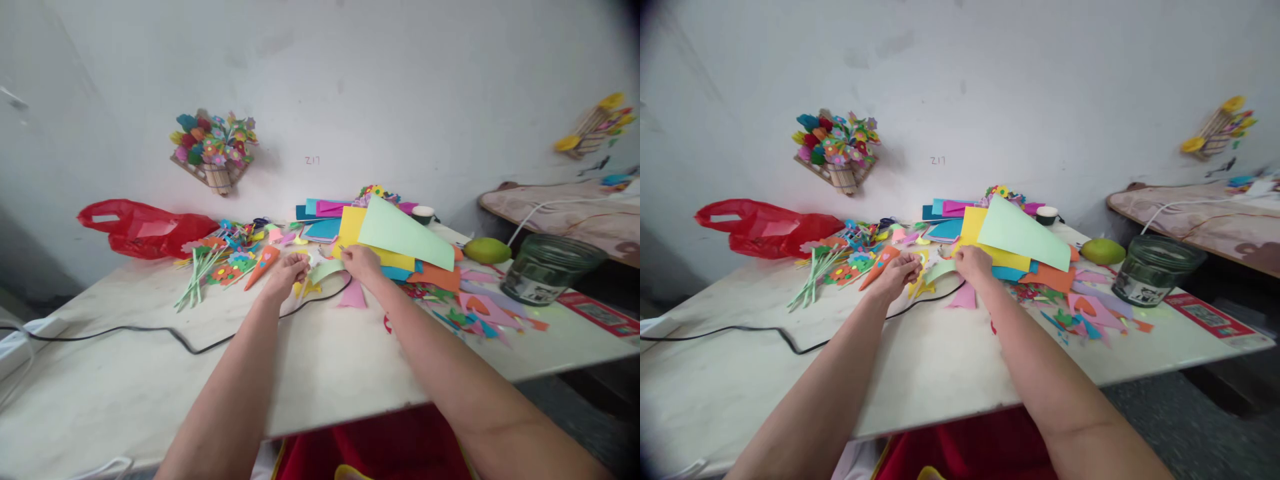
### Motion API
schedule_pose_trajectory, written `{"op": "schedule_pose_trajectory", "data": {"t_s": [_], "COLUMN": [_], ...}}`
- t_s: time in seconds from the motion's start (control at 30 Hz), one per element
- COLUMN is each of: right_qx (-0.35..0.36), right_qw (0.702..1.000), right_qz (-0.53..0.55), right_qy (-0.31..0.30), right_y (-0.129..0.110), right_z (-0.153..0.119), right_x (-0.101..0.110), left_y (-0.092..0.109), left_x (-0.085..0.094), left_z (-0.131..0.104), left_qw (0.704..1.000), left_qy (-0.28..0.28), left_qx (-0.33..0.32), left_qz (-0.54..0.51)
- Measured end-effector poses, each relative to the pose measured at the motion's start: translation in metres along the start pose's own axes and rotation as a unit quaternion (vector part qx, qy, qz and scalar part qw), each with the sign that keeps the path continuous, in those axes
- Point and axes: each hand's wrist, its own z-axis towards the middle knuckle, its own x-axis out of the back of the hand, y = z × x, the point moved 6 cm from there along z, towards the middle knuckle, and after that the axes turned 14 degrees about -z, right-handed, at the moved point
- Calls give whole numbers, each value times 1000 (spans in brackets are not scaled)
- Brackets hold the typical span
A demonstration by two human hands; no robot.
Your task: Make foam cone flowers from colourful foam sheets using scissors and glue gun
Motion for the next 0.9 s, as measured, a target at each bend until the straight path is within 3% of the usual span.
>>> {"op": "schedule_pose_trajectory", "data": {"t_s": [0.07, 0.13, 0.23, 0.37, 0.63, 0.9], "right_qx": [23, 31, 30, 9, -1, 9], "right_qw": [981, 929, 881, 879, 905, 864], "right_qz": [181, 343, 445, 461, 425, 497], "right_qy": [-72, -137, -157, -124, -26, -80], "right_y": [-16, -31, -44, -45, -38, -42], "right_z": [-5, -12, -18, -16, -9, -12], "right_x": [-8, -15, -18, -23, -29, -26], "left_y": [-2, -3, -4, -4, -6, -7], "left_x": [-3, -6, -8, -10, -17, -16], "left_z": [0, 0, 0, 0, 1, 0], "left_qw": [1000, 1000, 1000, 1000, 999, 999], "left_qy": [-2, 0, 2, 5, 43, 37], "left_qx": [5, 9, 19, 24, 10, 11], "left_qz": [2, 3, 2, 18, 27, -17]}}
